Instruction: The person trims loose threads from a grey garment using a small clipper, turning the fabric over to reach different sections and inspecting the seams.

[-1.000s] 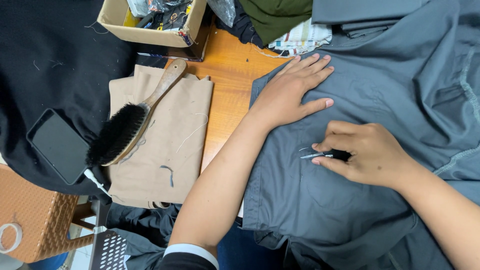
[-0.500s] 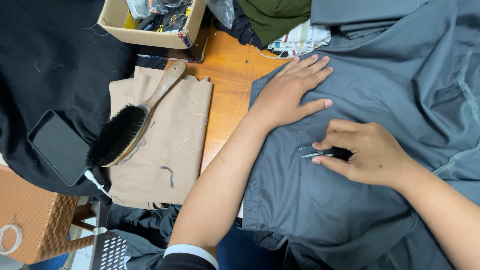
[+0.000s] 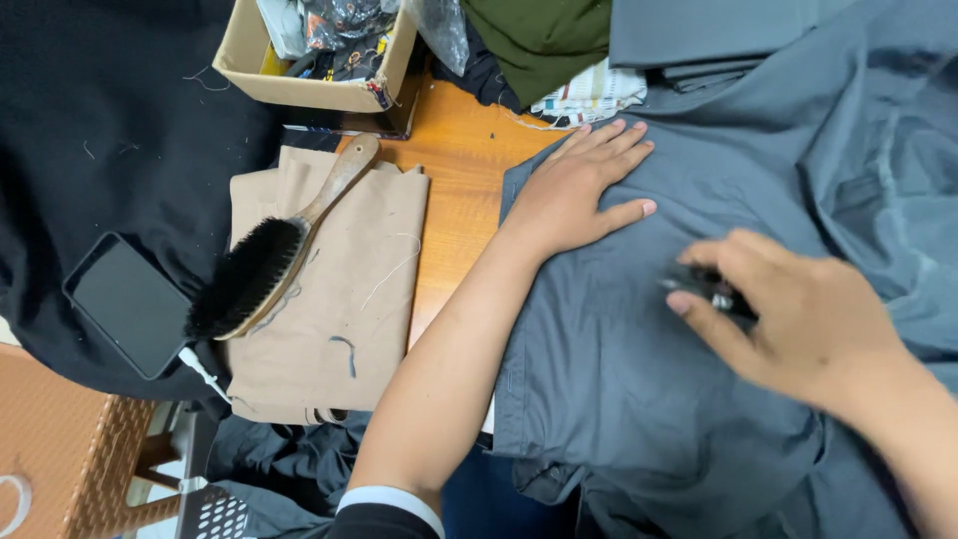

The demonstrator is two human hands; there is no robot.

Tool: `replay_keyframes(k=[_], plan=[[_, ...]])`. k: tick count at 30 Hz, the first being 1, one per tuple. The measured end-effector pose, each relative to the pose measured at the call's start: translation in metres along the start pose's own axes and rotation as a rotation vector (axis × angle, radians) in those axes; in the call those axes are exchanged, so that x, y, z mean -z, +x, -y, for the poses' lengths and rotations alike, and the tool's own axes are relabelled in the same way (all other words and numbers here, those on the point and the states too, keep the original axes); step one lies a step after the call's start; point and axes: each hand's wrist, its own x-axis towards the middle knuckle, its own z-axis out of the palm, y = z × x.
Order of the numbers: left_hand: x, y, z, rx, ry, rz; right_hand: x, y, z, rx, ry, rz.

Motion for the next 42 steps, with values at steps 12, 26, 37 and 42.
replay_keyframes(k=[12, 26, 37, 42], plan=[[-0.041, -0.023, -0.034, 0.021, 0.229, -0.082, -0.041, -0.137, -0.05, -0.049, -0.613, -0.329], [-0.011, -0.138, -0.147, -0.337, 0.144, -0.018, -0.029, -0.171, -0.005, -0.335, 0.006, -0.384], [0.001, -0.156, -0.143, -0.067, 0.336, -0.056, -0.08, -0.16, 0.089, -0.17, 0.252, -0.572], [0.001, -0.153, -0.142, -0.049, 0.343, -0.026, -0.083, -0.149, 0.089, -0.21, 0.217, -0.573]])
